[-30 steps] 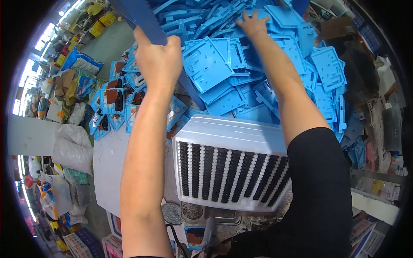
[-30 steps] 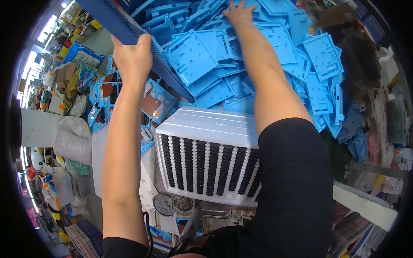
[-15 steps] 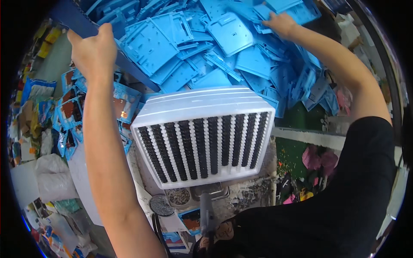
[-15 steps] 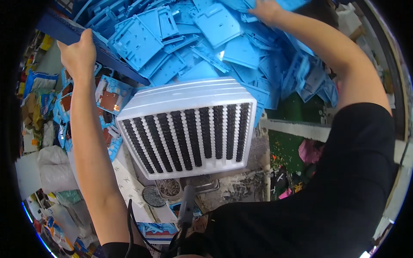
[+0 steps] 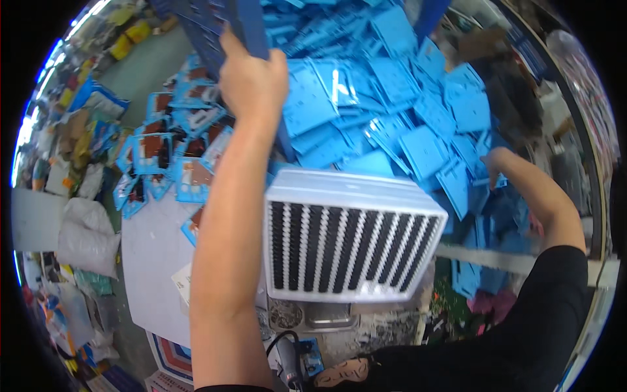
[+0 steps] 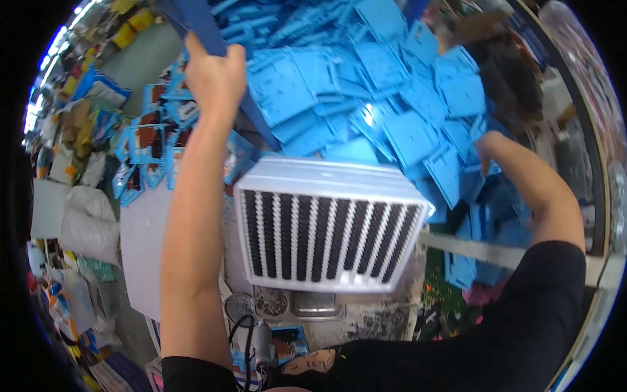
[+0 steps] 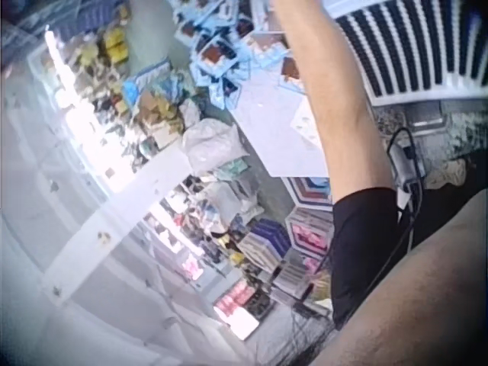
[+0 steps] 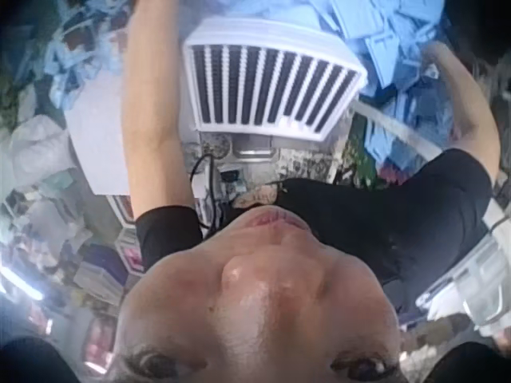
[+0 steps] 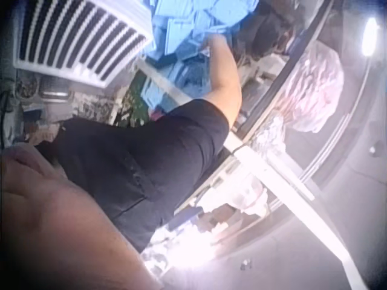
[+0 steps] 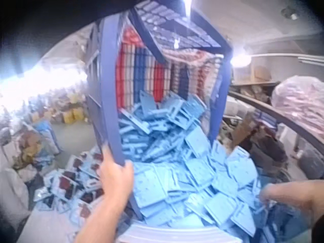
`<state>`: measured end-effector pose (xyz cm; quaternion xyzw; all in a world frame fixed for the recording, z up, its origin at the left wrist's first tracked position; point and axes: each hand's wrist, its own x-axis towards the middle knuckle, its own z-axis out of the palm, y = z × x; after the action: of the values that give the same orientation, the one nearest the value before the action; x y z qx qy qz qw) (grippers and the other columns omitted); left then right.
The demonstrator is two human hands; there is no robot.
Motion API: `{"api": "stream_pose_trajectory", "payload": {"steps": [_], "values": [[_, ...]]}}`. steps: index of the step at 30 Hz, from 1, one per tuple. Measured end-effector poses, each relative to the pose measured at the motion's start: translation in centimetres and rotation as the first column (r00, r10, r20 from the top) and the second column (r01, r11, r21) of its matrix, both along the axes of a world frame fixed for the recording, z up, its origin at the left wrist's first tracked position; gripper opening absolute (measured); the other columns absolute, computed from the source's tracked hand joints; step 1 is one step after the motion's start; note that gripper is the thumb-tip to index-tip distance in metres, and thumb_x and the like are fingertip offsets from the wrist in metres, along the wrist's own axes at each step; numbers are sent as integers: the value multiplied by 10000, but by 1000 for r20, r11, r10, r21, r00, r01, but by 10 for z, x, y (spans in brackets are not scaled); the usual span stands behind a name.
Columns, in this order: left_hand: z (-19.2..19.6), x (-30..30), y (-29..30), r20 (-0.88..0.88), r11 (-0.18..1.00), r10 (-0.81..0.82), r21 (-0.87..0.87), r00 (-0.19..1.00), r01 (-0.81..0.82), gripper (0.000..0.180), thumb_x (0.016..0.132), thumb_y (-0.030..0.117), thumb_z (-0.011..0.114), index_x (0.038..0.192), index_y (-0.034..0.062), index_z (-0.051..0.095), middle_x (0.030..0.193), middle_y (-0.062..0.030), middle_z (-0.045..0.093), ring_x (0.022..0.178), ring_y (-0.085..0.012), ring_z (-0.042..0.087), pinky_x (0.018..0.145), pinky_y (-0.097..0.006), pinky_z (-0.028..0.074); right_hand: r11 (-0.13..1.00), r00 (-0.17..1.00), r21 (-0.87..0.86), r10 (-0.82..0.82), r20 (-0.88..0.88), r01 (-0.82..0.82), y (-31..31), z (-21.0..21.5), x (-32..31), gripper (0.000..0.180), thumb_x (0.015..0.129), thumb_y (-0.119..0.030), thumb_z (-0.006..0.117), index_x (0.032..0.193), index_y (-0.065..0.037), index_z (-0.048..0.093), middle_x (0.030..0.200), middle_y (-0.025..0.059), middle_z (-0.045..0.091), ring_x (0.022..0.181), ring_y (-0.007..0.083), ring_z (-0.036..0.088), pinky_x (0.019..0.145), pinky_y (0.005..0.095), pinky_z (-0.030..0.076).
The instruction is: Assembling and soldering electronic components into a blue plastic gadget housing.
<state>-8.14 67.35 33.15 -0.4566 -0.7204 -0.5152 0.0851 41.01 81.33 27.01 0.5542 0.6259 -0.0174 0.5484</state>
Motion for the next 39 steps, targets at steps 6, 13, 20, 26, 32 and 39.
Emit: {"api": "stream_pose_trajectory", "payload": {"steps": [6, 13, 20, 26, 32, 39], "values": [[8, 1, -10, 88, 998, -50, 44, 995, 46, 578, 788, 148, 608, 1316, -28, 452, 938, -260, 676, 865, -447, 668, 813, -493, 517, 590, 265, 806, 785, -560, -46, 49, 77, -286, 742, 755, -336, 804, 1402, -135, 501, 1081, 145, 674, 1060, 340, 641, 896, 466, 528], [6, 3, -7, 33, 997, -69, 42, 997, 68, 673, 787, 104, 606, 1410, 7, 372, 884, -242, 686, 809, -441, 683, 774, -480, 536, 402, 172, 915, 905, -390, -41, 61, 99, -506, 875, 777, -300, 780, 1541, -309, 354, 1514, 119, 449, 1374, 381, 445, 1030, 665, 395], [7, 6, -11, 86, 996, -92, 13, 992, 91, 633, 792, 91, 595, 1379, -16, 384, 885, -241, 683, 811, -425, 686, 776, -470, 535, 527, 285, 842, 830, -480, -113, 134, 92, -486, 545, 914, -250, 595, 1447, -208, 488, 1328, 128, 602, 1243, 389, 558, 970, 609, 460], [4, 0, -11, 31, 995, -74, 72, 997, 72, 500, 803, 129, 621, 1251, -24, 459, 867, -209, 677, 766, -345, 679, 743, -416, 536, 597, 263, 735, 802, -536, -322, 41, 52, -499, 914, 734, -252, 816, 1531, -203, 371, 1498, 90, 467, 1389, 336, 430, 1011, 766, 329], [5, 5, -7, 62, 984, -142, 120, 988, 133, 464, 799, 129, 627, 1208, -27, 473, 859, -210, 677, 749, -352, 676, 746, -422, 534, 527, 298, 822, 837, -458, -215, 52, 33, -508, 832, 784, -224, 782, 1516, -183, 389, 1387, 130, 567, 1328, 360, 493, 1004, 803, 295], [5, 3, -7, 23, 995, -56, 81, 998, 54, 488, 798, 134, 620, 1231, -29, 466, 866, -217, 676, 780, -358, 683, 755, -433, 534, 361, 211, 928, 918, -335, -94, 55, -3, -509, 414, 980, -185, 510, 1387, -254, 529, 1278, 157, 633, 1206, 369, 580, 966, 840, 266]]}}
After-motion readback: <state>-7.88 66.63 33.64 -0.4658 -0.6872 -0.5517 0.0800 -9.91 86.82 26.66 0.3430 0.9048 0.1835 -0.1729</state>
